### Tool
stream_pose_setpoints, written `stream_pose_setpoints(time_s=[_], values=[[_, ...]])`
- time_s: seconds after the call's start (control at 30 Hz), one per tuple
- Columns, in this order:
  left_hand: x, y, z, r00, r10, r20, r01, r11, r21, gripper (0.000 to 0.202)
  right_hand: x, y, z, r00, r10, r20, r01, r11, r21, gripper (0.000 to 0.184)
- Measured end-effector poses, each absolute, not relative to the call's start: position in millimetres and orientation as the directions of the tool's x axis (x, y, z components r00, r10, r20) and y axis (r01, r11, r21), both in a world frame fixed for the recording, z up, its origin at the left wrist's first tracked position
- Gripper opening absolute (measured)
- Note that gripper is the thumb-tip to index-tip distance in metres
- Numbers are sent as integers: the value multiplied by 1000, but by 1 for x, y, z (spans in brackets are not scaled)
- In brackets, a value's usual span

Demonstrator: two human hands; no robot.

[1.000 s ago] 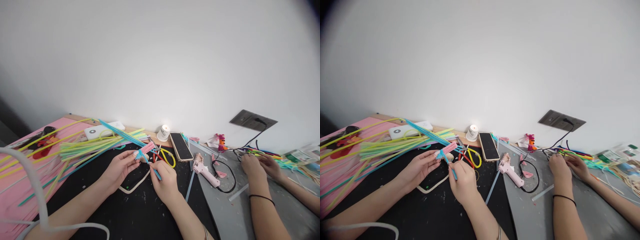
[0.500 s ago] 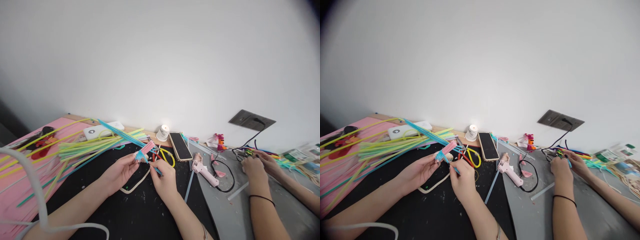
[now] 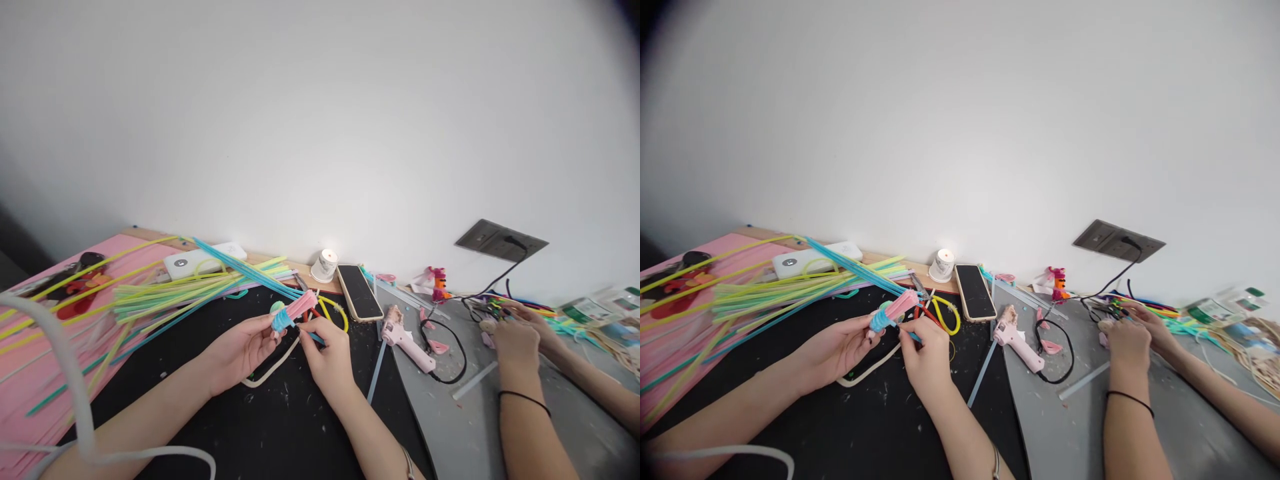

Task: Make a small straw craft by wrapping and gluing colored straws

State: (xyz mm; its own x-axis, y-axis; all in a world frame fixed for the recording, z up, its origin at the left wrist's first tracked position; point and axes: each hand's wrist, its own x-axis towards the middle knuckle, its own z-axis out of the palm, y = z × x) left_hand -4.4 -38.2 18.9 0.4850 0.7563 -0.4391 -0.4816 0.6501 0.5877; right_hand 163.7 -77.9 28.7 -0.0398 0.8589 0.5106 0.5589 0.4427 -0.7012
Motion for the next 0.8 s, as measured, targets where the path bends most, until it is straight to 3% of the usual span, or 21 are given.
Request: stream_pose_setpoints(time_s=[0.23,0.5,0.8], values=[[-5,-38,21,518,716,-468,-492,697,522,5,163,-78,28,-24,879,475,511,419,-750,15],[-6,-39,26,589,717,-371,-485,682,548,14,165,-75,22,29,925,378,424,331,-843,14],[-11,-39,23,660,669,-341,-469,722,508,20,164,-73,18,72,976,208,154,195,-969,3]])
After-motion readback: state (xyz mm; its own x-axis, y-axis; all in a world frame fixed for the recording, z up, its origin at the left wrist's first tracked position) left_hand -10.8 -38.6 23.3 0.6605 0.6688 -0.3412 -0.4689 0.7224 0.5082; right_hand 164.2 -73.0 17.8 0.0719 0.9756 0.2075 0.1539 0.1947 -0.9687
